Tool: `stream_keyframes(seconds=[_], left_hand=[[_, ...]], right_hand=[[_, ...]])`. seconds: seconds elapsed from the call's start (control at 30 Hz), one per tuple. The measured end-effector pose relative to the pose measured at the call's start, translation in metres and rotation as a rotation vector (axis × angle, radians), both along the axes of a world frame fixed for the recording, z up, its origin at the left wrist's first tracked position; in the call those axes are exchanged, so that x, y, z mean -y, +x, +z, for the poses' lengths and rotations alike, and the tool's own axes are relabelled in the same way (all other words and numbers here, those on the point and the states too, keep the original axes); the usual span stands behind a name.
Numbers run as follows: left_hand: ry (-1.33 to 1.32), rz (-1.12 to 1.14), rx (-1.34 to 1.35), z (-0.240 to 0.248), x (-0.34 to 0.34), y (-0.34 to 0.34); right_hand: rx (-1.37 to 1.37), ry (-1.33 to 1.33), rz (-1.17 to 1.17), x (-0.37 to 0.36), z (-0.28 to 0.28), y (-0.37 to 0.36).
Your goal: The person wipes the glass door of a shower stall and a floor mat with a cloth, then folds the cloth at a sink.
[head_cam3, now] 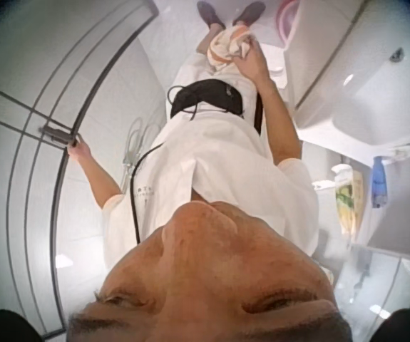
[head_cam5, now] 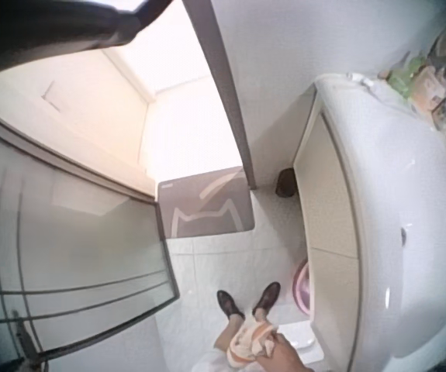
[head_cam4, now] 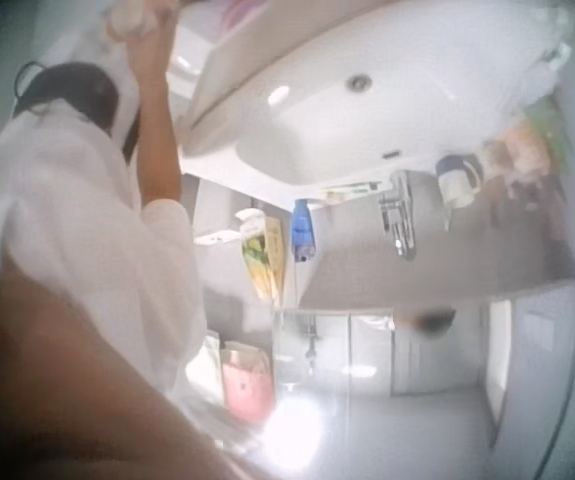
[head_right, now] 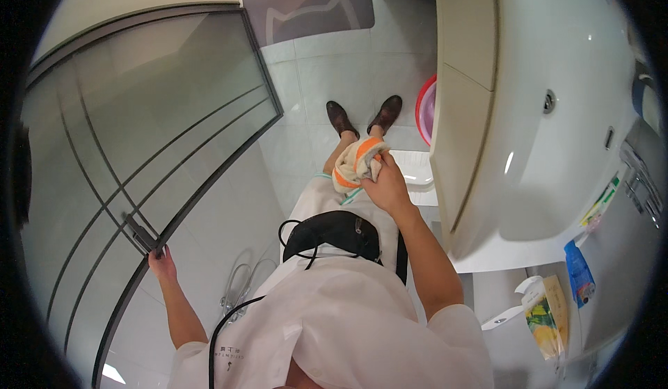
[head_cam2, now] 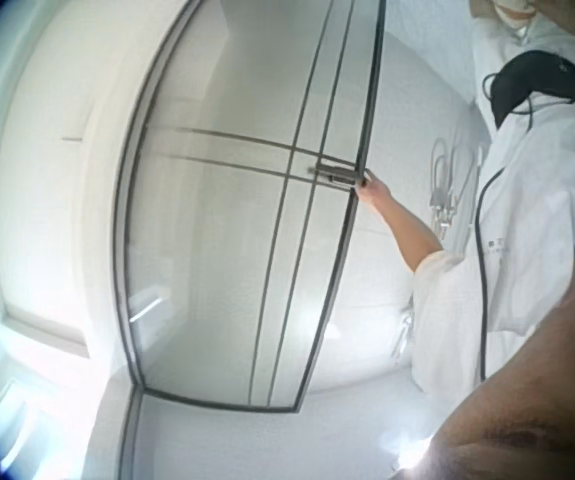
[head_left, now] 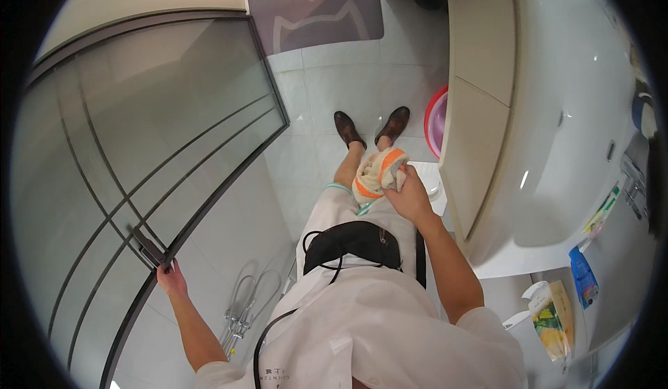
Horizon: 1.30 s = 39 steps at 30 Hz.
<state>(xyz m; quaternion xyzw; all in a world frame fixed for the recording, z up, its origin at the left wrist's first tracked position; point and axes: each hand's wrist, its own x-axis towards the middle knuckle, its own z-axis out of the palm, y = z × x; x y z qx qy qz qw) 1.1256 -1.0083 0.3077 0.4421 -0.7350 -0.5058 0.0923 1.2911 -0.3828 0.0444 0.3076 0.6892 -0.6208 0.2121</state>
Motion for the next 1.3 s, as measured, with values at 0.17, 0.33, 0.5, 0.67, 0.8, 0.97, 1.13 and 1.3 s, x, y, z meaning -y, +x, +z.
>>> stream_keyframes(seconds=[0.17,0.33,0.5,0.67,0.8,0.97,1.13,1.3], left_hand=[[0.012,0.166,-0.032,-0.006,-0.013,-0.018],[-0.011,0.157,-0.021,-0.004,-0.009,-0.019],[0.022,0.146,-0.030,0.003,0.023,-0.006],[0.127,0.294,0.167,-0.030,0.009,0.011],[0.065,0.211,0.432,-0.053,-0.024,0.053],[0.004,-0.334,0.882,-0.100,-0.112,0.065],[-0.009,-1.024,1.041,-0.163,-0.253,0.057],[-0.069,-1.479,1.044,-0.228,-0.331,0.014]], right_hand=[[0.142,-0.025,-0.010,0.014,-0.025,0.022],[0.186,-0.059,-0.020,0.023,-0.040,0.038],[0.229,-0.070,0.046,0.026,-0.041,0.046],[0.184,-0.130,-0.074,0.013,-0.033,0.042],[0.128,-0.079,0.033,-0.001,-0.010,0.012],[0.018,-0.010,0.067,-0.001,-0.009,0.012],[-0.072,-0.195,-0.009,0.010,-0.014,0.008],[-0.162,-0.242,-0.088,0.045,-0.054,-0.007]])
